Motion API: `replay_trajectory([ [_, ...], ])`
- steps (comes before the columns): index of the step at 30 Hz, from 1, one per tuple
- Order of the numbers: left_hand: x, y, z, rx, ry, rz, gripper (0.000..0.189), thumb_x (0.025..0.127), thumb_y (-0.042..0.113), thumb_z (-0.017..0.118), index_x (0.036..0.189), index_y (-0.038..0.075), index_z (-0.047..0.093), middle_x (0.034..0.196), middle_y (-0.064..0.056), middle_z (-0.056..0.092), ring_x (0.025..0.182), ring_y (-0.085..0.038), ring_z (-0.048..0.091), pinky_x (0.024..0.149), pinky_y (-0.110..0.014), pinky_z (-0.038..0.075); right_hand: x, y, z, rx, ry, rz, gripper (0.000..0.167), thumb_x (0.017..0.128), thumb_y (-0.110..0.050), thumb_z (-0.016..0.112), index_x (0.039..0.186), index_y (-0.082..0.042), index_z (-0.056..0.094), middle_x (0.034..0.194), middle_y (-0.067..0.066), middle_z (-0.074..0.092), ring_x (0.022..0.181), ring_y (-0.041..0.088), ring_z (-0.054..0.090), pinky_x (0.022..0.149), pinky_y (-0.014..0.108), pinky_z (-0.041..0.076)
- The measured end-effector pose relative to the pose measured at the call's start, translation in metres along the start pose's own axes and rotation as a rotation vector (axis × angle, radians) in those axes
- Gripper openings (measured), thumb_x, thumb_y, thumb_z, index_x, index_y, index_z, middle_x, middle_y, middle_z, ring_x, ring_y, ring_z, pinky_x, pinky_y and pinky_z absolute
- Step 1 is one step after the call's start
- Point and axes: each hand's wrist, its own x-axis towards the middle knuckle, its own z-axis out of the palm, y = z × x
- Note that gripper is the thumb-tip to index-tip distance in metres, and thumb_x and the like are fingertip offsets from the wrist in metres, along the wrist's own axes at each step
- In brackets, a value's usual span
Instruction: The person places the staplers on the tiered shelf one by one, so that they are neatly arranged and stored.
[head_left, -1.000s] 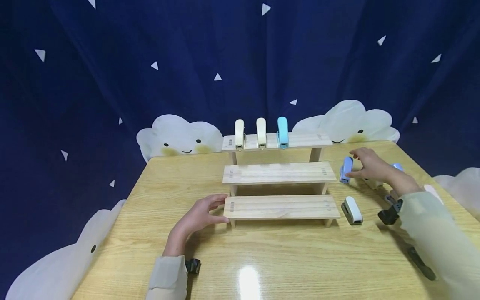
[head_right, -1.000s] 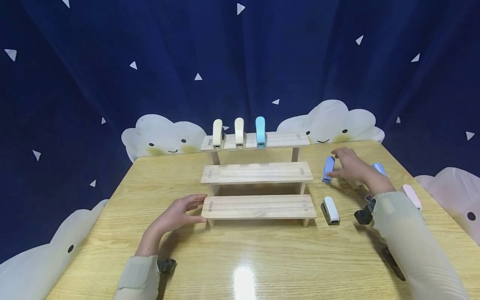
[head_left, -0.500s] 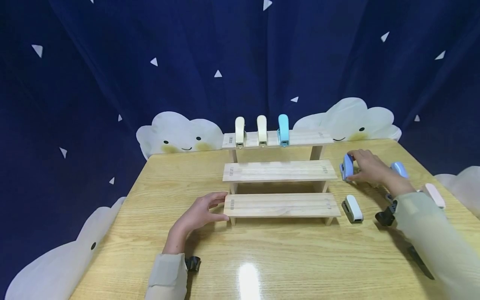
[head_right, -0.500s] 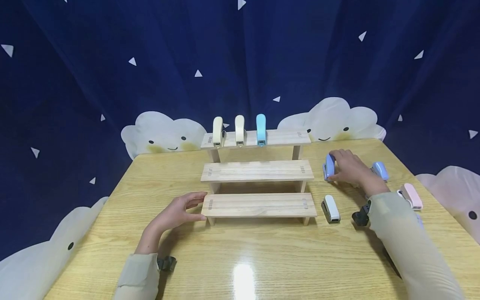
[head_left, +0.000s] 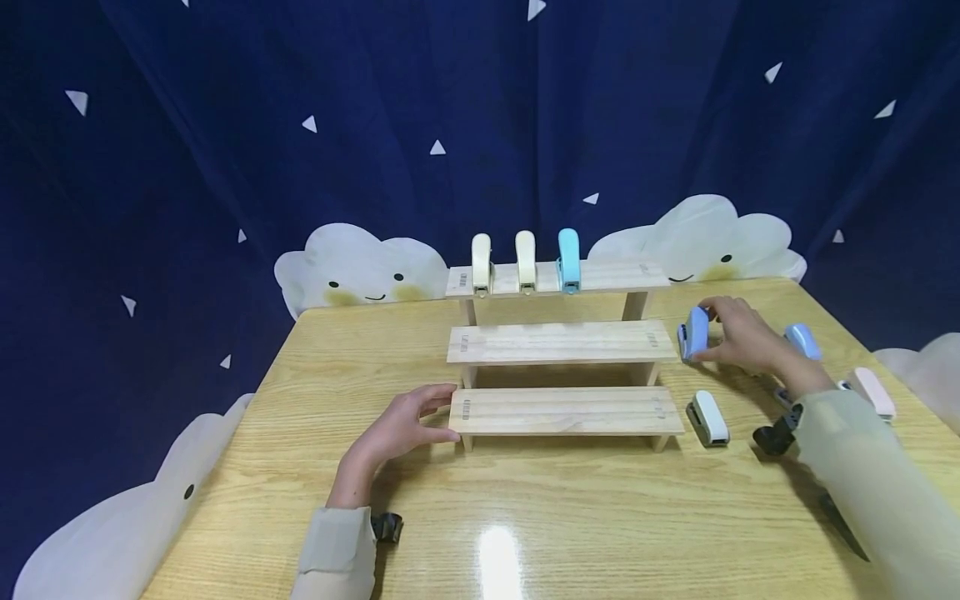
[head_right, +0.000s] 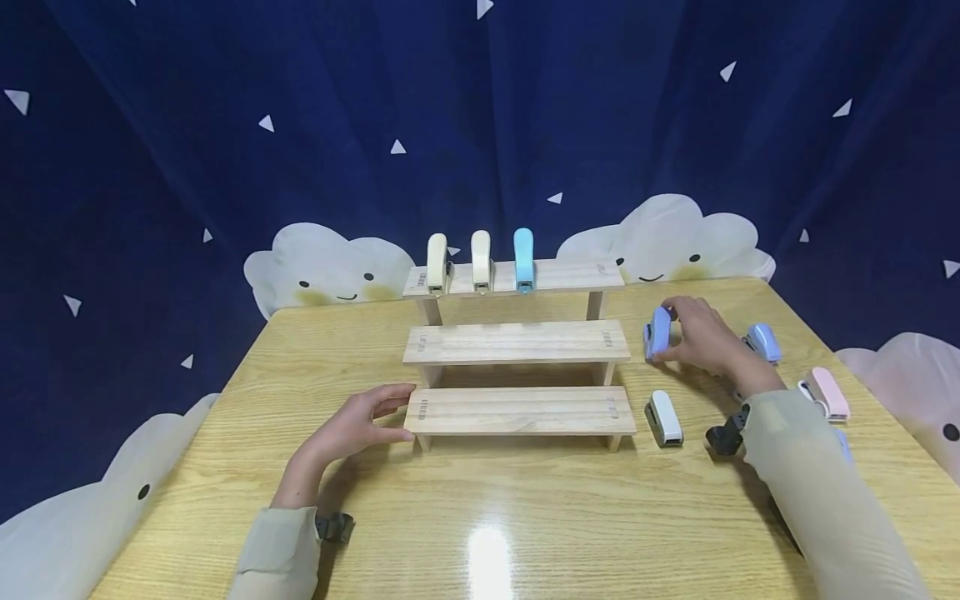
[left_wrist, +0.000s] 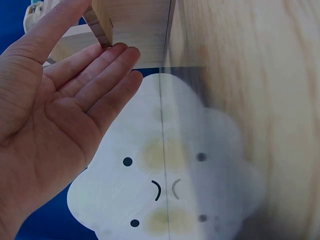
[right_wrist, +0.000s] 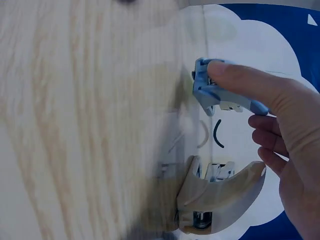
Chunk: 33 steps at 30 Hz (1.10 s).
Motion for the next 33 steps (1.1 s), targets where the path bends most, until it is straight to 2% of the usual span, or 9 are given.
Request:
replay_trajectory([
  [4,0.000,-0.001,0.000,0.000,0.002,-0.001,0.077,0.081,0.021,0.081,0.146,0.005,0.044,0.148,-0.015,0.049,0.136,-0.034,0.049,0.113,-0.048,0.043,-0.001,-0.004,-0.003,0.085,0.062,0.001,0.089,0.067,-0.026,0.091,0.131,0.011,0.042,0.116,0.028,0.051,0.105,0.040,0.045,0.087,0.054,0.042],
  [8,0.000,-0.001,0.000,0.002,0.002,-0.002,0.077,0.081,0.022,0.081,0.146,0.006,0.044,0.148,-0.015,0.050,0.136,-0.034,0.049,0.113,-0.049,0.042,0.000,-0.009,-0.010,0.141,0.142,-0.032,0.088,0.064,-0.019,0.092,0.130,0.012,0.043,0.112,0.028,0.052,0.102,0.040,0.046,0.085,0.043,0.039],
  [15,-0.001,0.000,0.001,0.000,0.007,-0.011,0.077,0.080,0.023,0.081,0.146,0.007,0.044,0.148,-0.014,0.050,0.137,-0.034,0.048,0.113,-0.049,0.042,-0.003,-0.022,-0.023,0.240,0.187,0.009,0.089,0.069,-0.015,0.089,0.136,0.010,0.037,0.122,0.030,0.046,0.110,0.043,0.044,0.092,0.049,0.037],
  [19,-0.001,0.001,0.001,-0.002,0.005,-0.012,0.076,0.081,0.022,0.081,0.146,0.006,0.044,0.148,-0.014,0.050,0.137,-0.035,0.048,0.114,-0.050,0.042,-0.004,-0.029,-0.031,0.291,0.226,0.023,0.088,0.070,-0.013,0.088,0.138,0.008,0.036,0.127,0.029,0.044,0.112,0.040,0.044,0.092,0.028,0.035],
  [21,-0.002,0.001,0.001,0.000,0.006,-0.012,0.076,0.081,0.021,0.081,0.146,0.006,0.044,0.148,-0.015,0.050,0.136,-0.035,0.049,0.114,-0.049,0.042,-0.003,-0.032,-0.035,0.316,0.252,0.025,0.087,0.070,-0.013,0.088,0.138,0.006,0.037,0.126,0.025,0.045,0.111,0.034,0.044,0.087,0.017,0.031],
  [23,-0.002,0.001,0.001,-0.001,0.005,-0.011,0.076,0.081,0.021,0.080,0.146,0.006,0.044,0.148,-0.015,0.050,0.136,-0.035,0.048,0.114,-0.049,0.042,-0.003,-0.036,-0.040,0.332,0.274,0.027,0.086,0.071,-0.012,0.087,0.139,0.004,0.037,0.123,0.018,0.046,0.109,0.024,0.044,0.084,0.014,0.030],
  [26,-0.002,0.001,0.001,-0.001,0.005,-0.012,0.076,0.081,0.020,0.080,0.146,0.006,0.044,0.148,-0.015,0.049,0.137,-0.034,0.048,0.114,-0.049,0.042,-0.003,-0.045,-0.050,0.346,0.303,0.025,0.086,0.071,-0.013,0.087,0.140,0.000,0.037,0.118,-0.001,0.046,0.104,0.007,0.043,0.087,0.015,0.031],
  [29,-0.002,0.001,0.001,-0.004,0.006,-0.012,0.076,0.081,0.020,0.080,0.146,0.006,0.044,0.149,-0.015,0.049,0.137,-0.034,0.048,0.114,-0.049,0.042,-0.001,-0.054,-0.060,0.337,0.323,0.002,0.087,0.070,-0.010,0.087,0.140,-0.001,0.036,0.113,-0.009,0.043,0.100,-0.006,0.039,0.087,0.013,0.030],
  [33,-0.002,0.002,0.001,-0.003,0.007,-0.016,0.077,0.081,0.021,0.081,0.146,0.006,0.044,0.149,-0.014,0.049,0.137,-0.034,0.047,0.114,-0.049,0.042,0.005,-0.064,-0.072,0.343,0.346,-0.052,0.087,0.066,-0.001,0.087,0.138,0.002,0.038,0.110,-0.008,0.043,0.098,-0.008,0.039,0.084,0.004,0.029],
])
